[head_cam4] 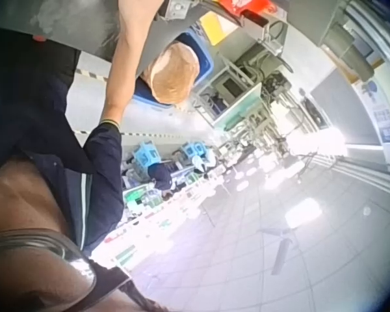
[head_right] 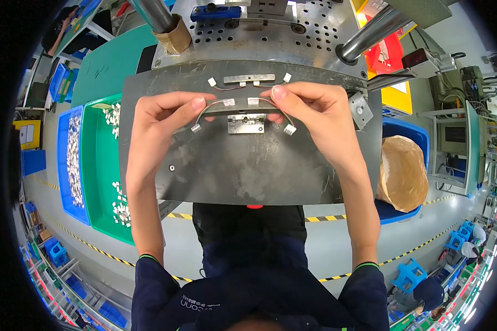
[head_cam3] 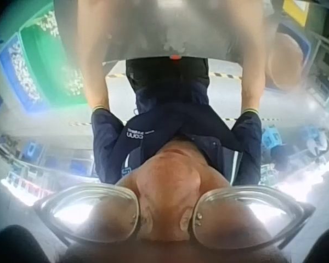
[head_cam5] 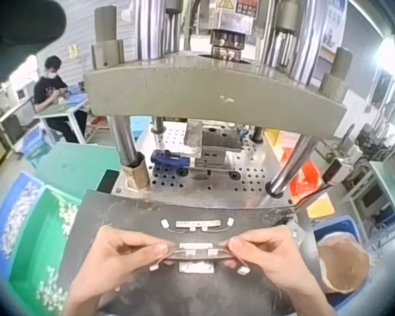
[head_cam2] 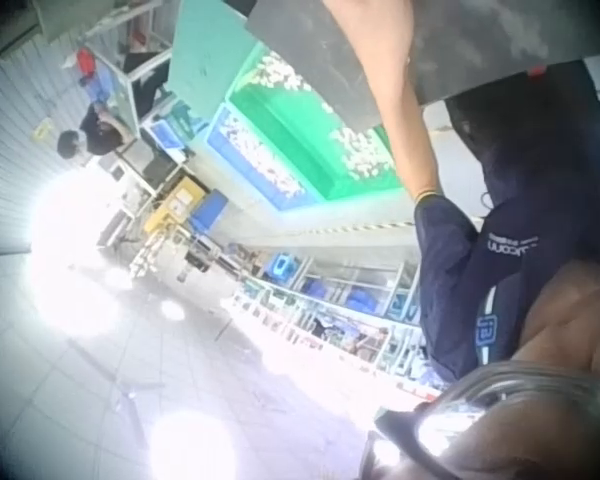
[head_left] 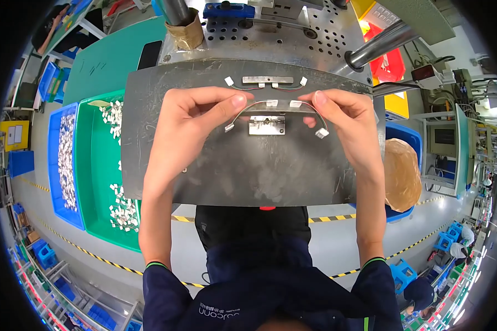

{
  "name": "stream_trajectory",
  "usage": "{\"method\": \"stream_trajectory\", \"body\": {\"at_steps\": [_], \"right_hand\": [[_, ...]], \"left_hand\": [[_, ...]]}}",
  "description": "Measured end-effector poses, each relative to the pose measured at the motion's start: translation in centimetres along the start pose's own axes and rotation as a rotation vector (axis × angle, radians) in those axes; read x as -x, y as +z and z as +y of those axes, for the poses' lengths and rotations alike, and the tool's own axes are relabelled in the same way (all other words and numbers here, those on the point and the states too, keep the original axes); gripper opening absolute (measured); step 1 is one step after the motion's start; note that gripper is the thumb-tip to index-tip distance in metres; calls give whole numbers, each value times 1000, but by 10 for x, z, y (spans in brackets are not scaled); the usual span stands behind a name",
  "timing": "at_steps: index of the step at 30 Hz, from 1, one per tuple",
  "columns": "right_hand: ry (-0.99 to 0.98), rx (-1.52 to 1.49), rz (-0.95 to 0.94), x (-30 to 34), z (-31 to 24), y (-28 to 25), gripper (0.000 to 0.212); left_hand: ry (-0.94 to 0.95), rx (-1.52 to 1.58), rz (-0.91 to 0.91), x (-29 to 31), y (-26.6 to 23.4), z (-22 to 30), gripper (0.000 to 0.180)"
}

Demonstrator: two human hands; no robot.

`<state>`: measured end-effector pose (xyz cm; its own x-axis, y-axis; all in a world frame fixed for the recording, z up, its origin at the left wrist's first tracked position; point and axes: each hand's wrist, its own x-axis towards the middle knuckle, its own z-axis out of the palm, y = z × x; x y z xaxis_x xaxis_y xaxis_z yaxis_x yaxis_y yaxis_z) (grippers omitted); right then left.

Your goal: Manually assemble and align small electronic components using a press machine.

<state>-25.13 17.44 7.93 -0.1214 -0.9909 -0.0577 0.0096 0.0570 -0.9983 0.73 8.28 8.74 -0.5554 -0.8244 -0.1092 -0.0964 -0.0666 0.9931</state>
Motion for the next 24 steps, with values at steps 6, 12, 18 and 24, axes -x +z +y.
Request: {"method": "stream_trajectory", "body": {"at_steps": [6, 12, 18, 24], "right_hand": [[95, -43, -92, 7, -16, -3, 28], [75, -61, -100, 14, -1, -4, 25], [-489, 780, -230, 42, 48, 1, 30], [-686, 965, -188, 54, 78, 6, 26]], "left_hand": [[-19, 35, 3, 6, -1, 2, 26], [4, -31, -31, 12, -3, 1, 19], [481, -531, -186, 29, -1, -61, 23], [642, -707, -132, 37, 8, -84, 18]]}}
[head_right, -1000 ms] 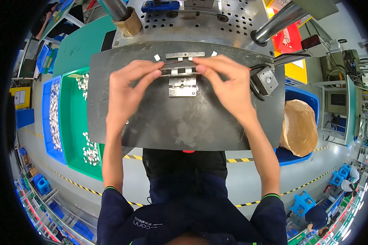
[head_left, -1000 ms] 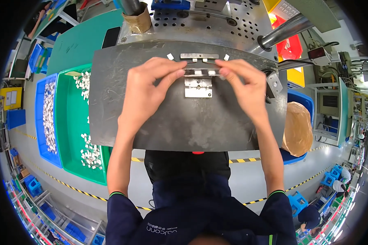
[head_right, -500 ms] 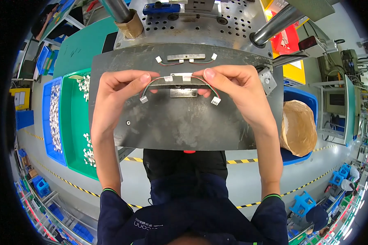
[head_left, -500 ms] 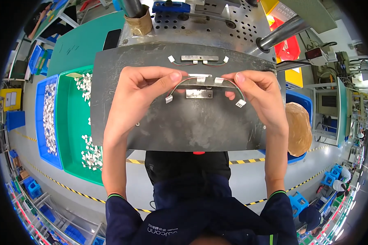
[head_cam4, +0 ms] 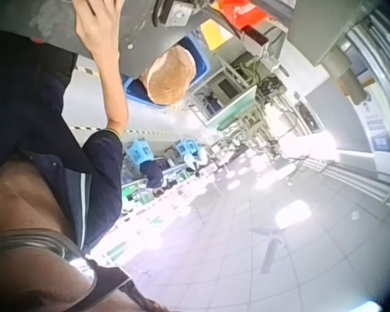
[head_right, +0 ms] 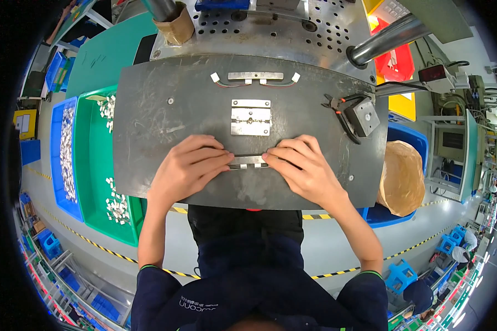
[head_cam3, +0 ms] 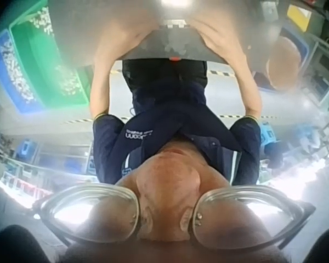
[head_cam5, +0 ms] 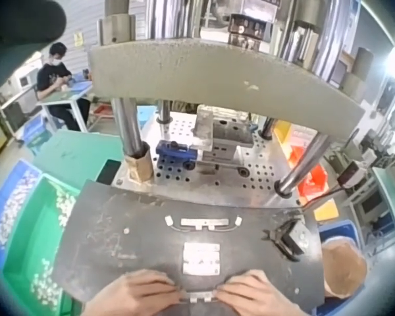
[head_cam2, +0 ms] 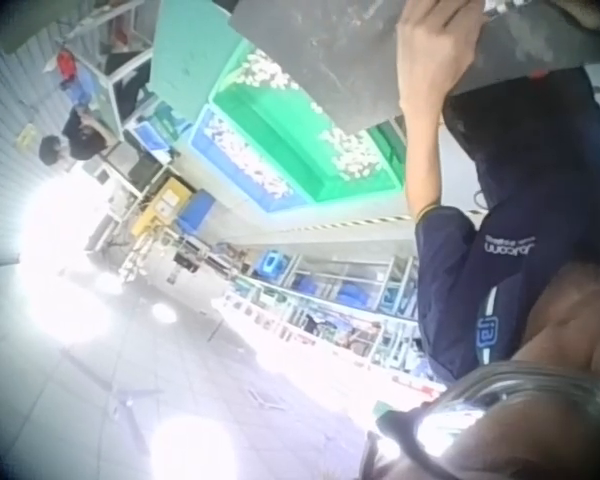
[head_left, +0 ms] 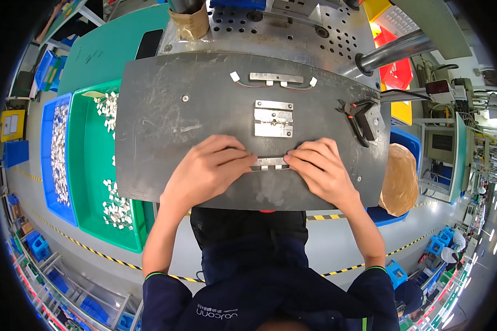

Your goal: Manually assemble and align small electronic components using a press machine.

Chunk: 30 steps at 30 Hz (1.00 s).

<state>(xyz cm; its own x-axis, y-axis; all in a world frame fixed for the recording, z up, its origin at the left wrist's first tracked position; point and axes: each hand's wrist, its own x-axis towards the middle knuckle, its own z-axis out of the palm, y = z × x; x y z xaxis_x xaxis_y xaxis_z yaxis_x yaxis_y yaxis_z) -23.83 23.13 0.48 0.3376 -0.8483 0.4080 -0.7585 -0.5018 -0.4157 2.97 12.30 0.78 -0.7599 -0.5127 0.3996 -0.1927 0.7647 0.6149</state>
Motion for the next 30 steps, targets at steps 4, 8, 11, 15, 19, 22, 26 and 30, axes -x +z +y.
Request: {"method": "stream_trajectory", "body": {"at_steps": [4, 8, 11, 15, 19, 22, 26, 30], "right_hand": [[128, 31, 145, -34, 26, -13, 23], [112, 178, 210, -82, 68, -9, 26], [57, 159, 101, -81, 85, 1, 20], [112, 145, 92, -85, 87, 1, 19], [284, -121, 119, -83, 60, -14, 20], [480, -542, 133, -63, 55, -10, 22], [333, -835, 156, -49, 55, 5, 31], [413, -578, 116, -43, 51, 10, 30]], "left_hand": [[-45, -65, 73, -46, -12, -15, 13], [-6, -240, 215, -91, -3, -52, 14], [-9, -312, 60, -93, 9, -68, 21], [-7, -261, 102, -93, 7, -69, 20], [-170, 114, 89, -86, -7, -45, 18], [-337, 531, 58, -69, -4, -39, 20], [-283, 608, 86, -58, 9, -41, 24], [-271, 447, 45, -56, 10, -40, 26]]}}
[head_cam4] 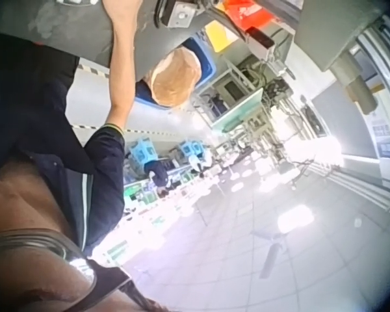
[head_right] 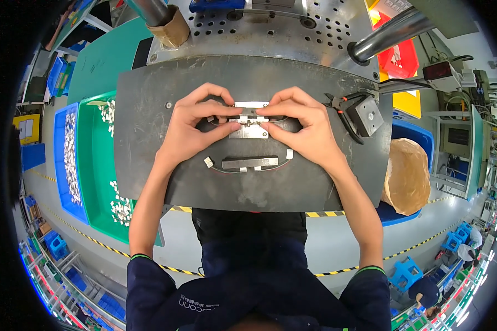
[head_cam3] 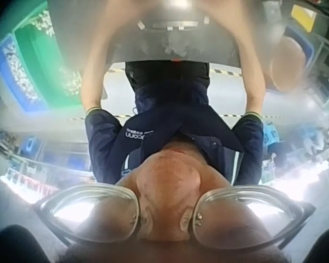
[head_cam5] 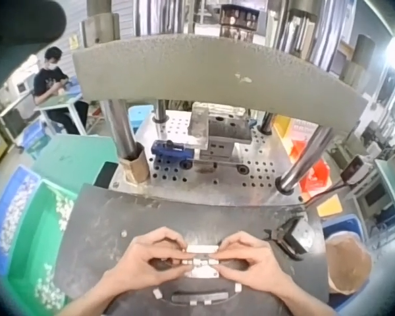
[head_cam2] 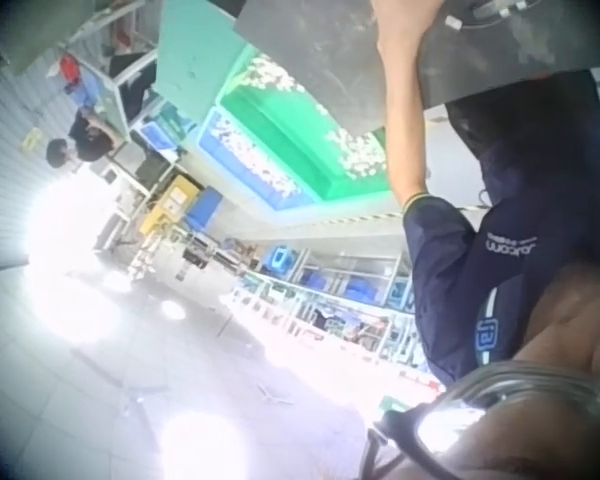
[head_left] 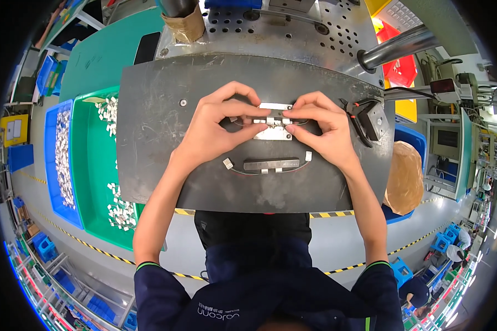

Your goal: Manually assemble and align small electronic components using a press machine.

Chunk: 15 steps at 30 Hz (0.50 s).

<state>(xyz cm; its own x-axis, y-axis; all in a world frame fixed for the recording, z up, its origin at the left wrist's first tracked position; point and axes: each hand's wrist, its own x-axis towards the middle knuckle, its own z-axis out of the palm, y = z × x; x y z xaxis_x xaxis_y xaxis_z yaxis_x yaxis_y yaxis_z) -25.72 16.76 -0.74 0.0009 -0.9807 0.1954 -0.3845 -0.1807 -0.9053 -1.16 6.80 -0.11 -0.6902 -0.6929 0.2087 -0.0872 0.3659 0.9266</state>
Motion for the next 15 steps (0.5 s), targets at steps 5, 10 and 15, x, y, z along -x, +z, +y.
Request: {"method": "stream_trajectory", "body": {"at_steps": [5, 10, 15], "right_hand": [[-105, 103, -76, -1, 1, -3, 31], [-152, 180, -62, 2, -1, 1, 30], [16, 65, 4, 1, -11, 7, 36]], "left_hand": [[61, -62, -8, 1, -9, -7, 26], [132, -112, -9, 2, -7, -10, 27], [-34, 19, -87, -1, -3, 1, 34]]}}
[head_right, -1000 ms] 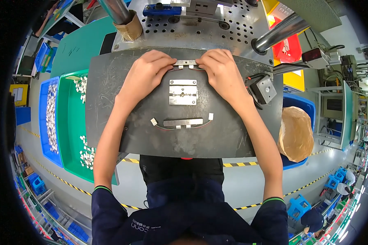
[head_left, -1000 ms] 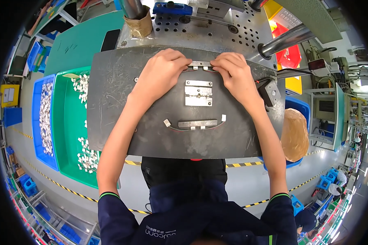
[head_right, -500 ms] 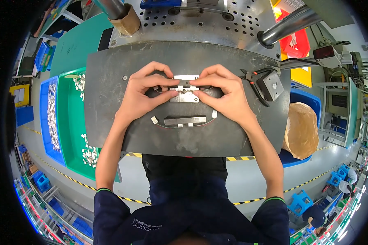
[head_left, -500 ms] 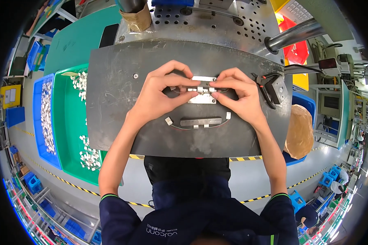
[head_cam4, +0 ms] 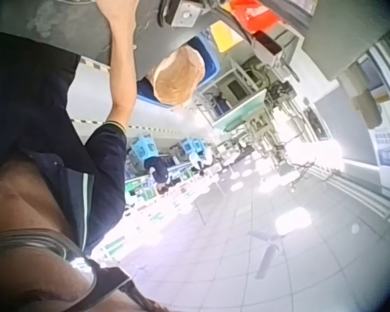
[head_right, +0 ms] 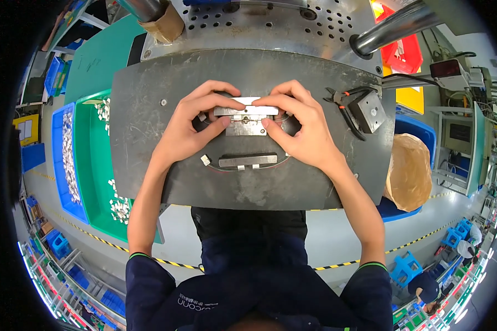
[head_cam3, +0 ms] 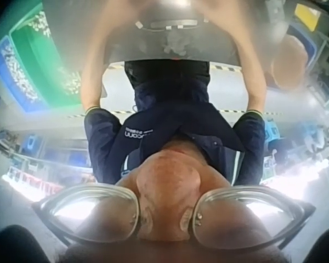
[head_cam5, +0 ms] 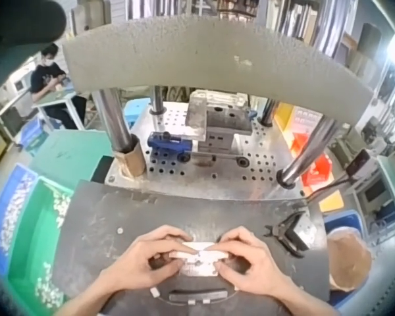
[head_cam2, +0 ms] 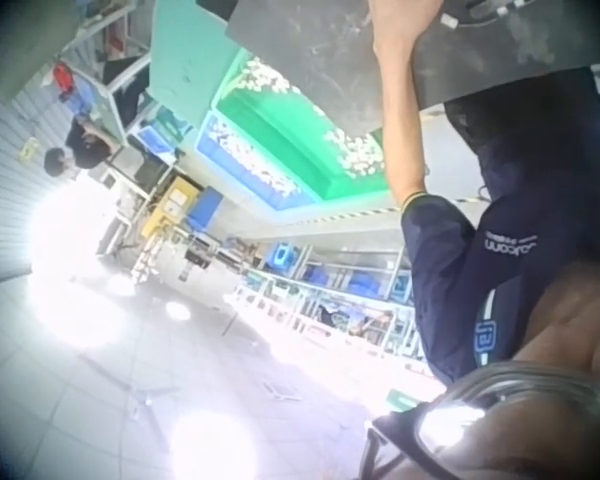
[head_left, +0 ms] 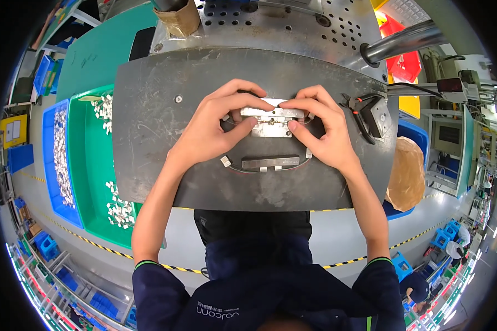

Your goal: Manually assemble and align small electronic components using a press machine.

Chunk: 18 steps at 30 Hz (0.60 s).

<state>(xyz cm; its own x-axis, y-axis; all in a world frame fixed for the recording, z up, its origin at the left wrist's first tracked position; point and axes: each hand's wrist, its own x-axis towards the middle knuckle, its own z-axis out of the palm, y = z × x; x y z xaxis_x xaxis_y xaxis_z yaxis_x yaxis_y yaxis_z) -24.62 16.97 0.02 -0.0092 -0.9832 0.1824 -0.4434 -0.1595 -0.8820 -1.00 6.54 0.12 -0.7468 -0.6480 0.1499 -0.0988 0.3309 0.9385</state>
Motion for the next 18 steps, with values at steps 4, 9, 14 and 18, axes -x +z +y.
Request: {"method": "stream_trajectory", "body": {"at_steps": [4, 9, 14, 18], "right_hand": [[14, 35, -7, 0, -2, 1, 36], [-73, 279, 123, -6, -6, 5, 36], [-73, 64, 18, -6, 6, -4, 27], [-67, 126, -26, -15, -13, -1, 19]], "left_hand": [[-147, -20, -29, -1, 0, 11, 37], [125, -346, 39, -3, 1, 1, 40], [132, -240, 21, -8, -4, 4, 31], [47, -226, 56, -12, 1, 16, 14]]}}
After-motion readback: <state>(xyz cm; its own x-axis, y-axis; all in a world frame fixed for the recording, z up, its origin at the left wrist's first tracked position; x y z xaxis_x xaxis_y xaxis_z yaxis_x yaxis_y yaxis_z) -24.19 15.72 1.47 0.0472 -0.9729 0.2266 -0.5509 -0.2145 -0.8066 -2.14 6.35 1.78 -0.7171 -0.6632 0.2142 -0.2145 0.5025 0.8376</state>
